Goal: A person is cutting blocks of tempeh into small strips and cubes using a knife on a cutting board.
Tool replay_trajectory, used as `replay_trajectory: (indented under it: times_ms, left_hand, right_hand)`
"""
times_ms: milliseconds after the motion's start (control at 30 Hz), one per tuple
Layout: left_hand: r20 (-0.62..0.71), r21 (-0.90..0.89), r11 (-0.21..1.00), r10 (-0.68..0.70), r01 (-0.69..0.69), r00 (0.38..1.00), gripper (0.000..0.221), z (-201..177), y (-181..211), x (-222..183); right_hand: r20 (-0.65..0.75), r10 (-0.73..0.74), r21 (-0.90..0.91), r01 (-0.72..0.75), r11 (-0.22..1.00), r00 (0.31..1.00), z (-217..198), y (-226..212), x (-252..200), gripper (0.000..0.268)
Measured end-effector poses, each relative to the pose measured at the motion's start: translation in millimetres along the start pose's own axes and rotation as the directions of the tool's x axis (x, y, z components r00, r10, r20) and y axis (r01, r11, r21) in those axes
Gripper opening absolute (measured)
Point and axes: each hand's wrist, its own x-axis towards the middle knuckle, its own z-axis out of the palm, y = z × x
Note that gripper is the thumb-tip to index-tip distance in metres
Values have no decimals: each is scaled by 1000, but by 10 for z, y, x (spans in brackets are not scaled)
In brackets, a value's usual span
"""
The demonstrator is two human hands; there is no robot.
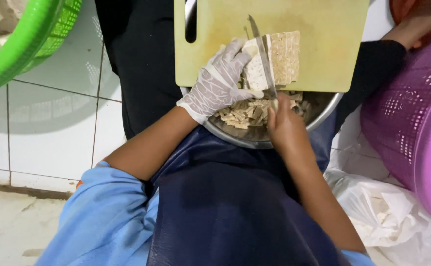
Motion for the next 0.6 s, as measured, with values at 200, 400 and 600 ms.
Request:
replay_trajectory:
  times_ms: [200,400,600]
  left_hand:
    - [-9,-3,1000,-13,13,1000,86,-27,7,-15]
    - [-40,-94,995,-31,27,999,98,56,-43,-50]
    - [-66,-103,995,-23,16,998,94,89,-51,-44]
  right_hand:
    - [-101,-87,-44,83,996,991,274,121,243,31]
    - [-99,14,370,23,929,995,53,174,61,41]
    - [-6,9,99,-8,995,1000,-160,-13,-157,43]
